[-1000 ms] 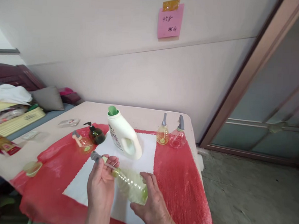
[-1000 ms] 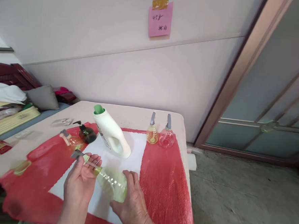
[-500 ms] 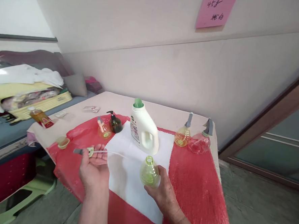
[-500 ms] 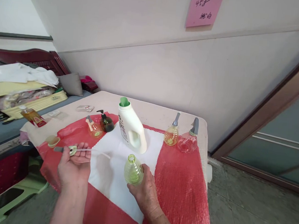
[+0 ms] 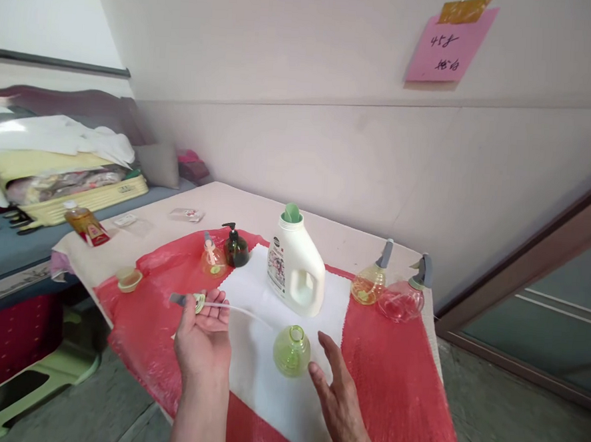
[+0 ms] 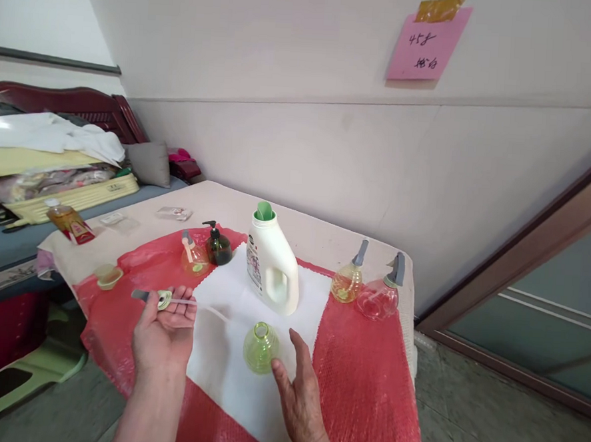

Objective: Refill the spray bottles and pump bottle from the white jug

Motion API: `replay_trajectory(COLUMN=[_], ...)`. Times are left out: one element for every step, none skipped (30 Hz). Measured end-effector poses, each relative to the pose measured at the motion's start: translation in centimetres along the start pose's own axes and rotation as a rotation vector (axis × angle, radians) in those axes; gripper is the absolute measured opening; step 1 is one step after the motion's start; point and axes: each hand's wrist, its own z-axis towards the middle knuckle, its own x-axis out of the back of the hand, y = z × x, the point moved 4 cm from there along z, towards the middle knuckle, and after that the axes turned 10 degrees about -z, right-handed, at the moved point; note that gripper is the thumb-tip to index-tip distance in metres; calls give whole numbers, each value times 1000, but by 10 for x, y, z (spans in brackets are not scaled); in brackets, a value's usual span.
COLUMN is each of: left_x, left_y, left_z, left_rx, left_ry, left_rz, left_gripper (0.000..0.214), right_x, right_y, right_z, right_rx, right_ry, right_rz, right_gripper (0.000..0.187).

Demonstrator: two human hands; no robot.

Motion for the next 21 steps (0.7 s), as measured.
replay_trajectory(left_x=[0, 0, 0, 0, 0, 1, 1, 2, 2, 3, 4, 4, 5, 6, 7, 8, 10, 12, 15, 17, 19], left_y=[1, 2, 3, 3, 3, 3, 2, 2, 2, 2, 2, 2, 2, 2, 0, -1, -4, -7, -10, -13, -15], left_z=[1, 1, 2, 2, 3, 3, 3, 4, 4, 5, 6, 7, 9, 10, 12, 14, 16, 17, 19, 20, 20], left_rx=[-2, -2, 0, 2, 5, 11, 18, 26, 32, 37, 38, 38, 35, 31, 23, 15, 12, 14, 25, 40, 52], left_ry=[-2, -3, -4, -2, 2, 10, 20, 30, 39, 47, 52, 53, 53, 53, 51, 50, 55, 64, 78, 93, 108], left_rz=[-5, -9, -13, -18, -25, -33, -42, -49, -55, -59, -63, -68, -70, -65, -46, -7, 52, 119, 182, 228, 252], left_gripper=[24, 24, 25, 25, 24, 24, 23, 23, 22, 22, 21, 20, 21, 21, 22, 23, 22, 21, 20, 21, 21], right_x=[6, 9, 10, 9, 6, 1, -5, -12, -19, -24, -28, -30, -30, -28, -25, -19, -13, -6, 2, 9, 16], right_y=[-6, -14, -23, -33, -43, -53, -62, -70, -76, -80, -84, -87, -89, -90, -90, -90, -90, -88, -86, -82, -78], right_z=[2, 6, 12, 20, 31, 44, 58, 73, 89, 105, 119, 132, 142, 149, 154, 157, 157, 155, 151, 147, 143], right_rx=[-8, -6, 6, 28, 53, 76, 92, 100, 102, 106, 112, 116, 121, 126, 131, 136, 140, 140, 137, 132, 128], right_ry=[-8, -21, -41, -57, -67, -70, -43, -13, 22, 64, 101, 128, 146, 159, 170, 186, 208, 235, 266, 296, 321], right_rz=[9, 17, 24, 32, 38, 41, 39, 35, 30, 29, 31, 35, 40, 43, 42, 36, 25, 9, -10, -30, -53], right_gripper=[66, 66, 66, 66, 67, 69, 74, 80, 87, 92, 96, 96, 93, 90, 87, 85, 86, 86, 87, 88, 87])
